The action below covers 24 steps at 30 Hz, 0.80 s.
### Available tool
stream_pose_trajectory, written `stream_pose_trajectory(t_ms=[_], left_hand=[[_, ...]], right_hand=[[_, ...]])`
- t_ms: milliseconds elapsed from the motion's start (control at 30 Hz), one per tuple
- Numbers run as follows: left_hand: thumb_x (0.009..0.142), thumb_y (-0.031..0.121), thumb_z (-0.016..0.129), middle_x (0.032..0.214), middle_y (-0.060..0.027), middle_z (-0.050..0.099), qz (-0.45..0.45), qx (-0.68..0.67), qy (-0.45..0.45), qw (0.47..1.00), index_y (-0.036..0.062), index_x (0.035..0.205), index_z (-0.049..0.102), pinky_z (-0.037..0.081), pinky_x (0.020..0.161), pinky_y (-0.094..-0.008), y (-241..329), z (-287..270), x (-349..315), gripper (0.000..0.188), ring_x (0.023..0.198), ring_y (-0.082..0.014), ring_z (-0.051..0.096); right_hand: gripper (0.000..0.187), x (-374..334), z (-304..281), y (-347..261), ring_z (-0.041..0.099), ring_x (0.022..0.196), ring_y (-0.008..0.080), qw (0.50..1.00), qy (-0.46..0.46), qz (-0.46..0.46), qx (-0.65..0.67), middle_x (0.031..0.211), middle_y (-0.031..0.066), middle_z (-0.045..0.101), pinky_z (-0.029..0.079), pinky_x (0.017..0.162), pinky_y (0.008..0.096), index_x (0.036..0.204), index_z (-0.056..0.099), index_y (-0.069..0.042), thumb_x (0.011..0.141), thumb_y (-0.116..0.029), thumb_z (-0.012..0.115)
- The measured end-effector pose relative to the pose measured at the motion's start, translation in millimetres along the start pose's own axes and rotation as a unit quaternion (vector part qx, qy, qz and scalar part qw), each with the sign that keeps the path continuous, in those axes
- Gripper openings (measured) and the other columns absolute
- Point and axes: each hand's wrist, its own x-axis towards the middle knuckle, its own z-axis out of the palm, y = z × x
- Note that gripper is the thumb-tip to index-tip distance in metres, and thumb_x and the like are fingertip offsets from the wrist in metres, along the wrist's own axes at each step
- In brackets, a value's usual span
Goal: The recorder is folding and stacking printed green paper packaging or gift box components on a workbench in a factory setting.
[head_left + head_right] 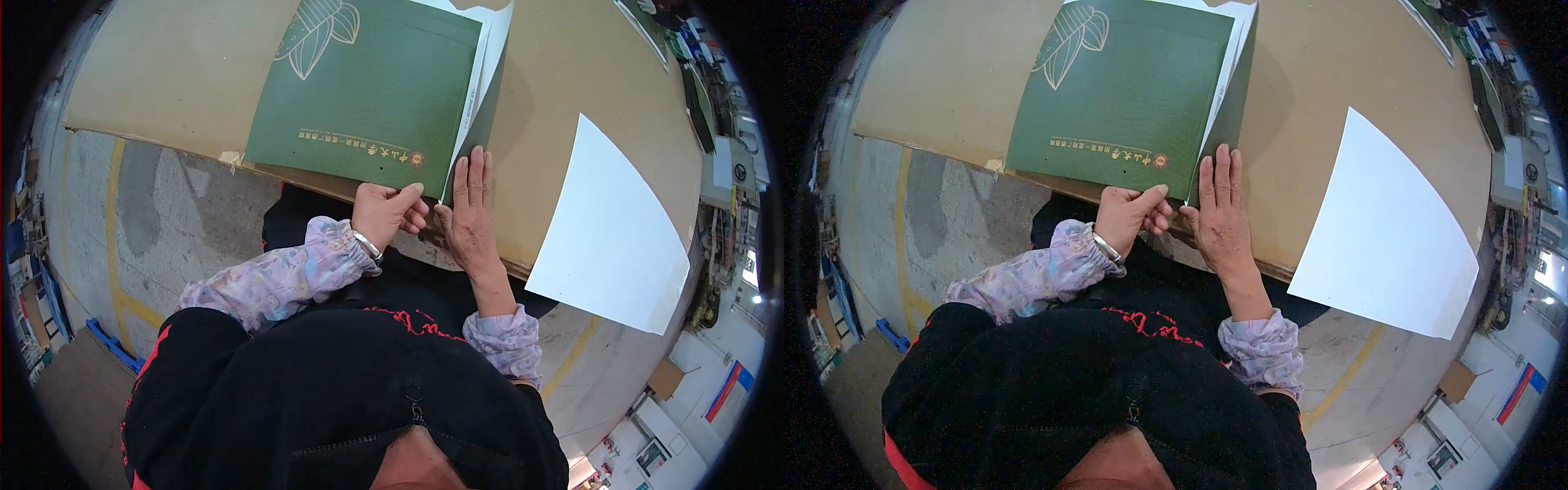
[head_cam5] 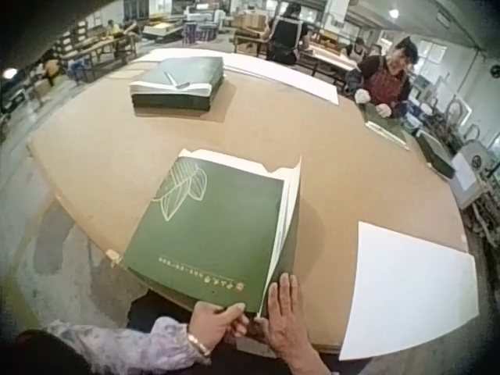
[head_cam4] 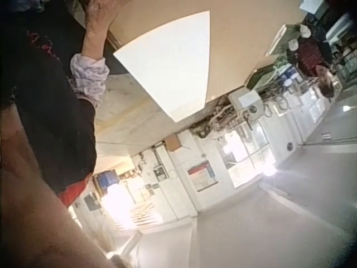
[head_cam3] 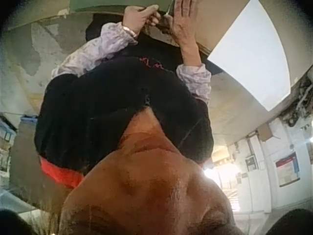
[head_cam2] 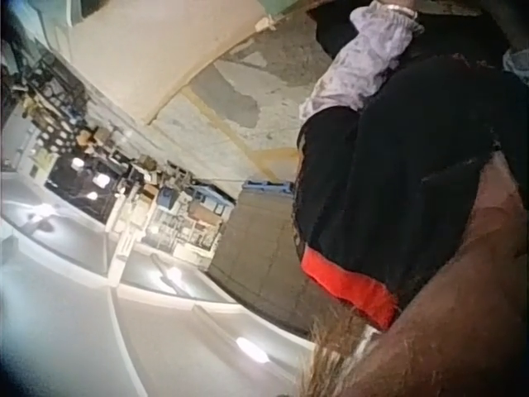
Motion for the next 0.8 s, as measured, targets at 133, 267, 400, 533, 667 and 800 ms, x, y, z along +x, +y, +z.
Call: stream_pose_trajectory(t_ms=[133,267,400,533,667,800], left_hand=[[0.092,0.023,0.063,0.063,-0.0070,0.063,-0.018,-0.006,0.000,1.000,-0.0026,0.073,0.066,0.047,0.045,-0.0223,0.8,0.2,-0.5,0.032,0.050,-0.0125,0.060],[0.092,0.024,0.062,0.062,-0.0068,0.062,-0.039,-0.011,0.004,0.999,-0.0020,0.073,0.065,0.047,0.045,-0.0218,2.6,0.2,-1.2,0.032,0.050,-0.0122,0.059],[0.093,0.024,0.061,0.061,-0.0066,0.062,-0.043,-0.014,0.000,0.999,-0.0018,0.072,0.064,0.046,0.045,-0.0217,2.7,0.7,0.1,0.034,0.050,-0.0120,0.059],[0.093,0.025,0.061,0.062,-0.0064,0.062,-0.053,-0.015,-0.005,0.998,-0.0021,0.073,0.064,0.047,0.045,-0.0219,3.1,-0.3,0.7,0.034,0.050,-0.0120,0.059],[0.093,0.024,0.061,0.062,-0.0061,0.062,-0.056,-0.022,0.005,0.998,-0.0022,0.073,0.064,0.047,0.045,-0.0220,1.5,0.3,1.6,0.033,0.050,-0.0120,0.059],[0.094,0.023,0.060,0.063,-0.0058,0.062,-0.065,-0.005,0.007,0.998,-0.0023,0.074,0.064,0.048,0.044,-0.0224,3.3,1.4,1.5,0.032,0.049,-0.0117,0.059]], right_hand=[[0.089,2.4,2.8,-1.7,0.015,0.142,0.0430,0.999,-0.010,0.017,-0.027,0.156,0.0199,0.011,0.026,0.114,0.0475,0.148,0.022,-0.002,0.075,-0.011,0.071],[0.089,3.6,4.3,-3.0,0.015,0.142,0.0432,0.999,-0.012,0.019,-0.028,0.156,0.0201,0.011,0.026,0.114,0.0475,0.147,0.022,-0.001,0.074,-0.011,0.072],[0.087,4.4,1.4,-3.5,0.012,0.143,0.0432,0.999,-0.024,0.021,-0.018,0.156,0.0205,0.009,0.024,0.115,0.0476,0.148,0.020,0.000,0.076,-0.008,0.069],[0.084,6.6,-5.1,-4.8,0.009,0.143,0.0431,0.999,-0.050,0.021,-0.003,0.156,0.0205,0.007,0.022,0.115,0.0474,0.148,0.018,0.000,0.079,-0.005,0.065],[0.085,5.1,1.0,-4.8,0.009,0.143,0.0428,0.999,-0.040,0.020,-0.015,0.157,0.0207,0.006,0.022,0.116,0.0470,0.149,0.017,-0.001,0.079,-0.004,0.065],[0.084,5.1,2.6,-4.1,0.010,0.143,0.0421,0.999,-0.035,0.026,-0.023,0.157,0.0200,0.007,0.022,0.116,0.0463,0.149,0.019,-0.001,0.078,-0.005,0.066]])
